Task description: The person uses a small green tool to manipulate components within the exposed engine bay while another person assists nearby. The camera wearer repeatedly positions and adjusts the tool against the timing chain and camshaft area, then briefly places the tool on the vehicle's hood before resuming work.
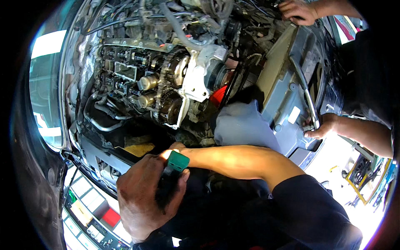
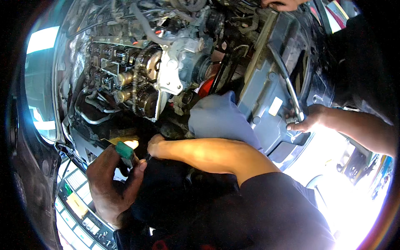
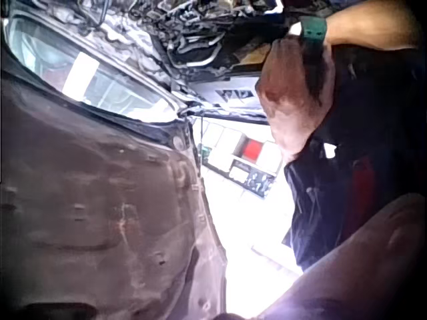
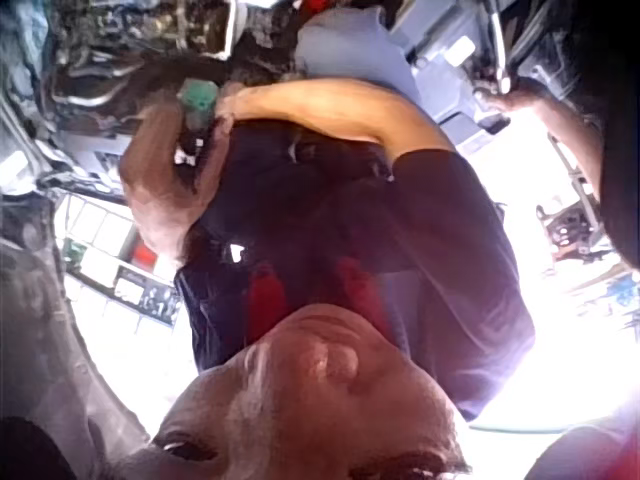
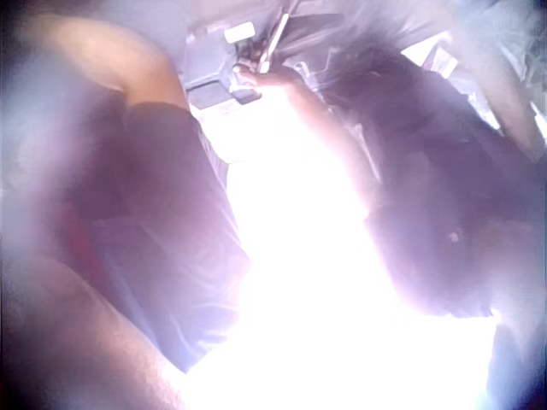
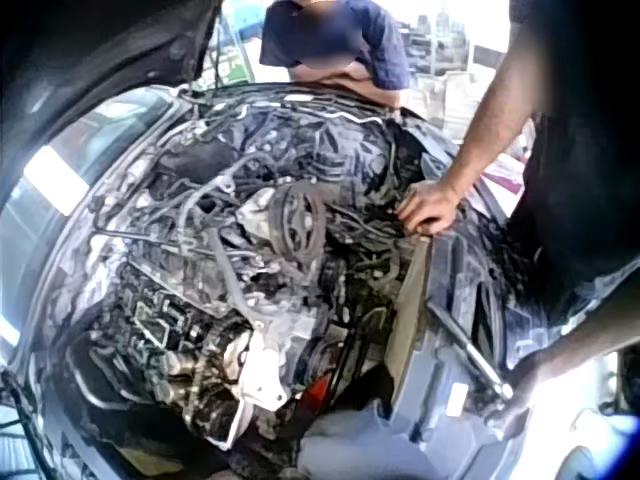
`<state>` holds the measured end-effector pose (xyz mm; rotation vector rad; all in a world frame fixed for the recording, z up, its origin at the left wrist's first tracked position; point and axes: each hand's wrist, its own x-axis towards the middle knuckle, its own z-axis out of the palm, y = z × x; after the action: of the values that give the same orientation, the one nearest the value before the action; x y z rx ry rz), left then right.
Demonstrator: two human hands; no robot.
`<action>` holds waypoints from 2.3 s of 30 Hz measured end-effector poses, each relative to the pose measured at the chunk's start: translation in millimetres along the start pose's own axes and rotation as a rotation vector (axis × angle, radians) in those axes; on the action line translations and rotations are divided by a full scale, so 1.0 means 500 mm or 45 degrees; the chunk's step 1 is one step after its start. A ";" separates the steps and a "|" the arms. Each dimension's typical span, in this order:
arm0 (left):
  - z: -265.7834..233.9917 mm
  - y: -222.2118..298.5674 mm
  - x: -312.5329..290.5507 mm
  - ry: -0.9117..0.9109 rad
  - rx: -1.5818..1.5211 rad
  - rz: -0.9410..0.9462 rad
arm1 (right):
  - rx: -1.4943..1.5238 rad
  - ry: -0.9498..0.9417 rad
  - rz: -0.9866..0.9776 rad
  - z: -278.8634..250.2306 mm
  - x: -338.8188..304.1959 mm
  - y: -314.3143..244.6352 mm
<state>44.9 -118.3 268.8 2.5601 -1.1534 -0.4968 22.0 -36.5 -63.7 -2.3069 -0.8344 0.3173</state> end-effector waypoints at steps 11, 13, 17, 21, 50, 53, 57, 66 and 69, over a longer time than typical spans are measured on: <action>-0.030 0.073 -0.020 -0.126 0.281 0.044 | -0.231 -0.085 0.531 0.025 0.062 -0.040; -0.036 0.079 -0.019 -0.158 0.188 0.008 | -0.163 -0.067 0.475 0.030 0.057 -0.039; 0.015 0.016 -0.010 -0.100 -0.068 -0.026 | -0.007 -0.061 0.329 0.045 0.025 -0.014; 0.038 -0.025 0.016 -0.193 -0.157 0.000 | 0.041 -0.066 0.339 0.058 0.004 -0.006; -0.004 -0.061 -0.003 -0.371 -0.082 -0.053 | 0.096 -0.284 0.223 0.060 0.003 0.004; -0.005 -0.062 -0.001 -0.377 -0.052 -0.039 | 0.114 -0.269 0.212 0.061 0.010 0.011; -0.006 -0.060 -0.005 -0.284 -0.037 0.014 | 0.201 -0.214 0.173 0.069 0.038 0.013; 0.022 -0.050 -0.005 -0.314 -0.145 -0.016 | 0.322 -0.064 0.221 0.098 0.016 -0.001; 0.025 -0.048 -0.003 -0.341 -0.138 0.026 | 0.204 -0.041 0.312 0.097 0.007 -0.018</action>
<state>54.6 -103.2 248.1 2.4404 -1.1992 -0.8936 -0.2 -4.7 -94.1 -2.2591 -0.5200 0.5106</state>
